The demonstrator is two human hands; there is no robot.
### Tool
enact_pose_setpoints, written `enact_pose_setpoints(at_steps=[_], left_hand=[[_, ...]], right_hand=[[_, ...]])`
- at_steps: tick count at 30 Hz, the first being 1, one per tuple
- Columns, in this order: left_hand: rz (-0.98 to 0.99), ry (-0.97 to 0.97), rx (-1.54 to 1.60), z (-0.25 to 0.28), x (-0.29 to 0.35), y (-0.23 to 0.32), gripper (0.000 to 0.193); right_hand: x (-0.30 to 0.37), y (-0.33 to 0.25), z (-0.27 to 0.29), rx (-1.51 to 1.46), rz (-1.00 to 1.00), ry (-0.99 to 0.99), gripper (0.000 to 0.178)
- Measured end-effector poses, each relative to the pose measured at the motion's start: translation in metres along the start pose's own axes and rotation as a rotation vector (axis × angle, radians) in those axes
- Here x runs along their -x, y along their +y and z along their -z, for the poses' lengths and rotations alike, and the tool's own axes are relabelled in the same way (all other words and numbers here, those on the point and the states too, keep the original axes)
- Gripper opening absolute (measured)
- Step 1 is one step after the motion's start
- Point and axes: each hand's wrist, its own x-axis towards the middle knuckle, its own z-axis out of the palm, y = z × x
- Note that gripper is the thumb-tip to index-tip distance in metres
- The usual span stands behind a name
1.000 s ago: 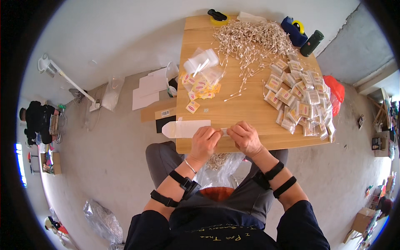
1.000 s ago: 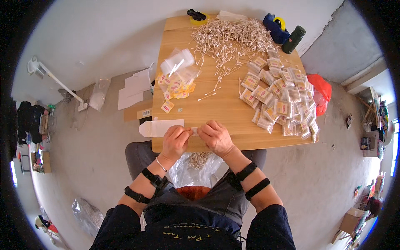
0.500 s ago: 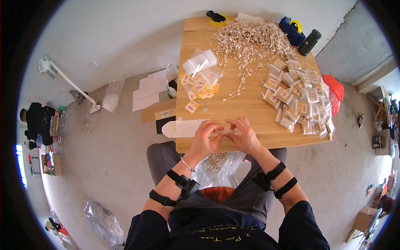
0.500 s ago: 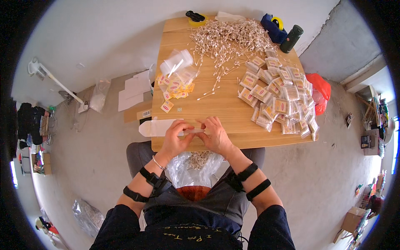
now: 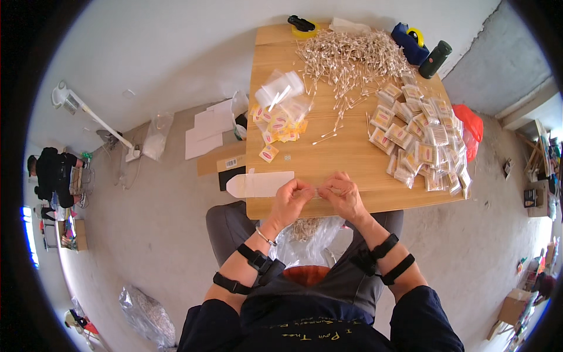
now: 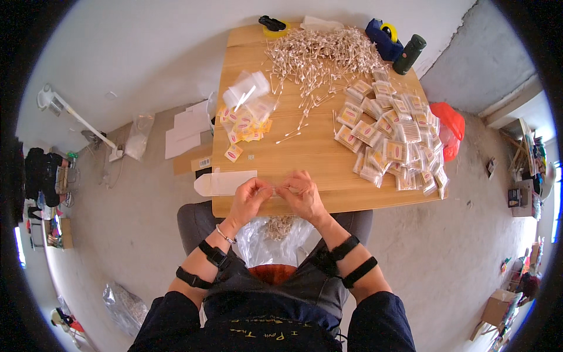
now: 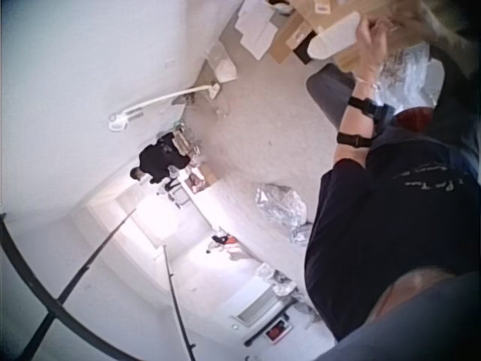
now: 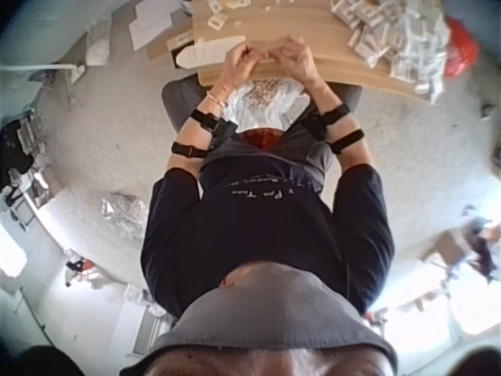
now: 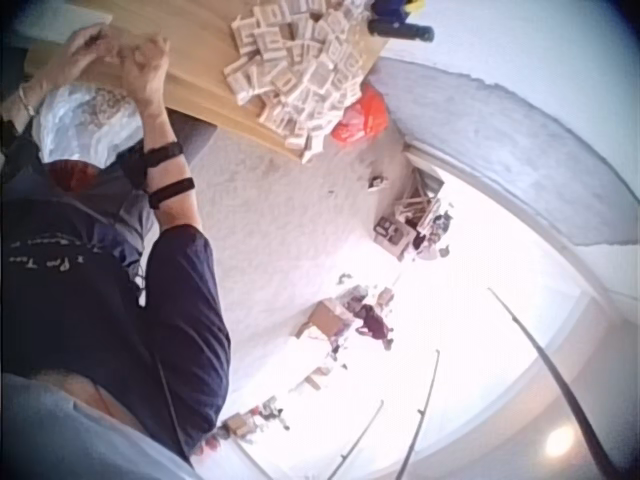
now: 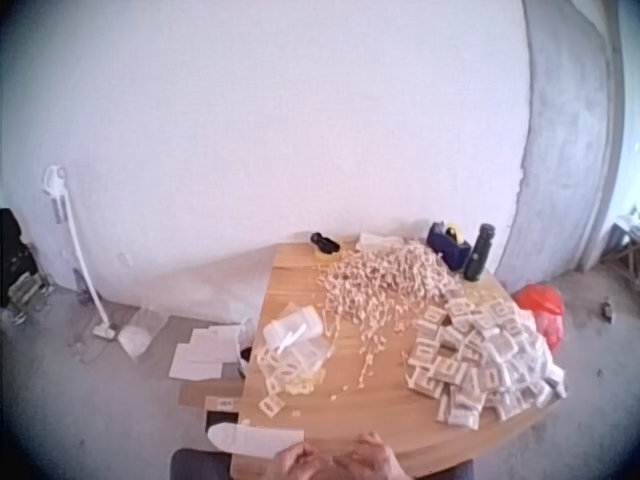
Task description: Packaging cotton swabs into small plastic bags and sealing them with stickers.
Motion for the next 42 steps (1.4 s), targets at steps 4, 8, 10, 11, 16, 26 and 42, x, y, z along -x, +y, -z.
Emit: enact_pose_setpoints(at_steps=[4,8,10,11,16,26,42], left_hand=[[0.043,-0.081,0.171,0.003,0.001,-0.010,0.010],[0.057,-0.129,0.316,0.007,-0.001,-0.022,0.010],[0.068,-0.127,0.331,0.006,0.000,-0.022,0.011],[0.078,-0.126,0.345,0.004,0.001,-0.019,0.011],[-0.419,0.066,-0.241,-0.002,0.007,-0.001,0.008],[-0.927,0.205,-1.017,0.000,0.020,0.009,0.021],[-0.938,0.193,-1.074,0.001,0.006,0.017,0.020]], right_hand=[[0.002,0.000,0.003,0.003,-0.063,-0.078,0.006],[0.003,0.002,0.004,-0.020,-0.022,-0.113,0.008],[0.005,0.000,0.003,-0.028,-0.024,-0.097,0.011],[0.007,0.000,0.003,-0.035,-0.026,-0.079,0.014],[0.005,-0.003,0.010,0.294,0.302,-0.042,0.026],[0.014,-0.014,0.014,0.771,0.743,-0.005,0.036],[-0.003,-0.010,0.015,0.767,0.728,-0.049,0.035]])
